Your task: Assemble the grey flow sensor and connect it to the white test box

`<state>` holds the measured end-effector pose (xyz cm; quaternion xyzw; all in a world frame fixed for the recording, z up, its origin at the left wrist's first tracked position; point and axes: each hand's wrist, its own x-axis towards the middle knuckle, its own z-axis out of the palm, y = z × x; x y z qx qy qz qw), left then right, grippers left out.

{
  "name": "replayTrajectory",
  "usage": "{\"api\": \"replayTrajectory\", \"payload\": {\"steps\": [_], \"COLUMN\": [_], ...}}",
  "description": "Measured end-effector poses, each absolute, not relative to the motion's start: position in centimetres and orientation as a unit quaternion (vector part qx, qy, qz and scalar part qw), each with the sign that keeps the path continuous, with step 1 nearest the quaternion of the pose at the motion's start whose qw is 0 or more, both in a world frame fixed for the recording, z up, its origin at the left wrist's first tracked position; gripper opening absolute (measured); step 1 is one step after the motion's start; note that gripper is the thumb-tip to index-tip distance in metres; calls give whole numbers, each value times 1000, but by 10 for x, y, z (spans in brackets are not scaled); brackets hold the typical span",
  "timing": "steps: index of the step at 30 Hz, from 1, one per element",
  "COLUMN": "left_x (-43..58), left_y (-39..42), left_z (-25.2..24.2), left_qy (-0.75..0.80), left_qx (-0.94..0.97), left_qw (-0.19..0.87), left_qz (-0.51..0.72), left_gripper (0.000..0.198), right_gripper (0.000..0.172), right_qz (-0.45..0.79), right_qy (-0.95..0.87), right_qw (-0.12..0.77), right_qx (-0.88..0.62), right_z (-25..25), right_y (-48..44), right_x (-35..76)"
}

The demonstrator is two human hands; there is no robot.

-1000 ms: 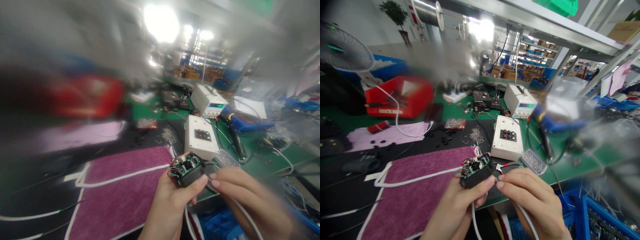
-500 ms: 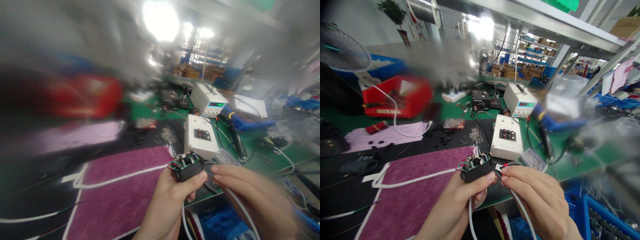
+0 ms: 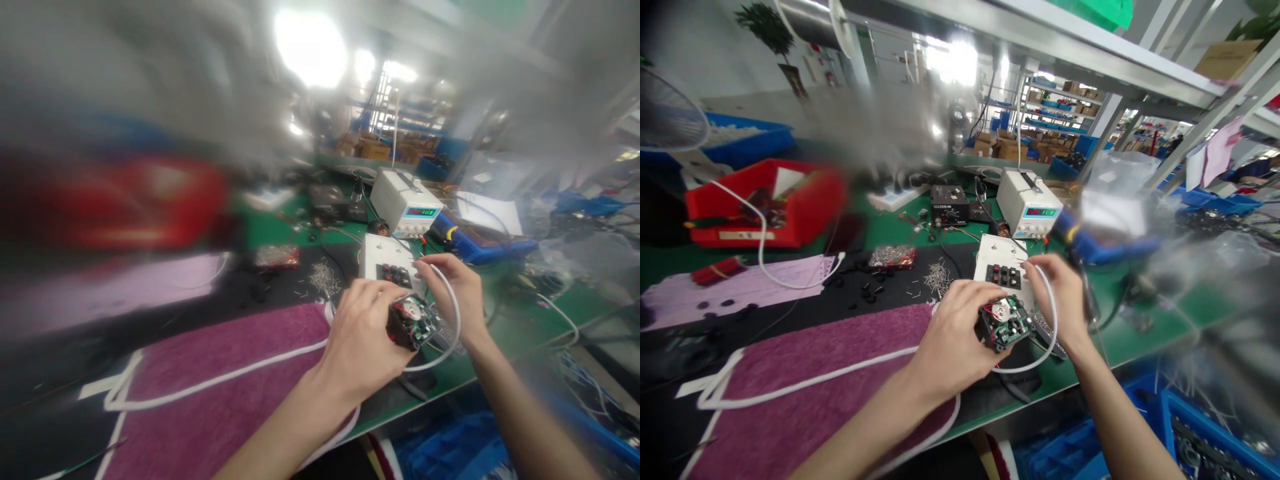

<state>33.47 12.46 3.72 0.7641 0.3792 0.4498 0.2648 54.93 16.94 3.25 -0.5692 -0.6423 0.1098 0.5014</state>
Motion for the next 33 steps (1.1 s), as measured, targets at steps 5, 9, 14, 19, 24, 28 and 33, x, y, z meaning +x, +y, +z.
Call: {"api": "replayTrajectory", "payload": {"steps": [5,9,14,19,24,28,33], "left_x": [346,350,351,352,353,352,352], "left_y": [148,158,162,162,162,162,162], "left_z": [36,37,37,40,39,38,38], "left_qy": [357,354,355,357,359,356,354], "left_qx": [828,851,864,869,868,867,866], "left_qw": [194,178,157,147,146,151,155], "left_qz": [386,344,321,311,310,315,316], "left_gripper": [56,53,41,32,33,33,34], "right_gripper": [25,23,22,25,26,23,23], "right_qz": [122,115,96,80,79,81,74], "right_qy": [-662,-675,-689,-697,-705,-710,-711], "right_qw": [479,459,441,433,425,419,414], "right_qx": [-564,-566,-567,-566,-563,-561,-563], "right_z": [30,30,29,31,35,35,35], "right_y": [181,183,184,183,184,184,182], "right_x": [555,559,558,554,553,555,555]}}
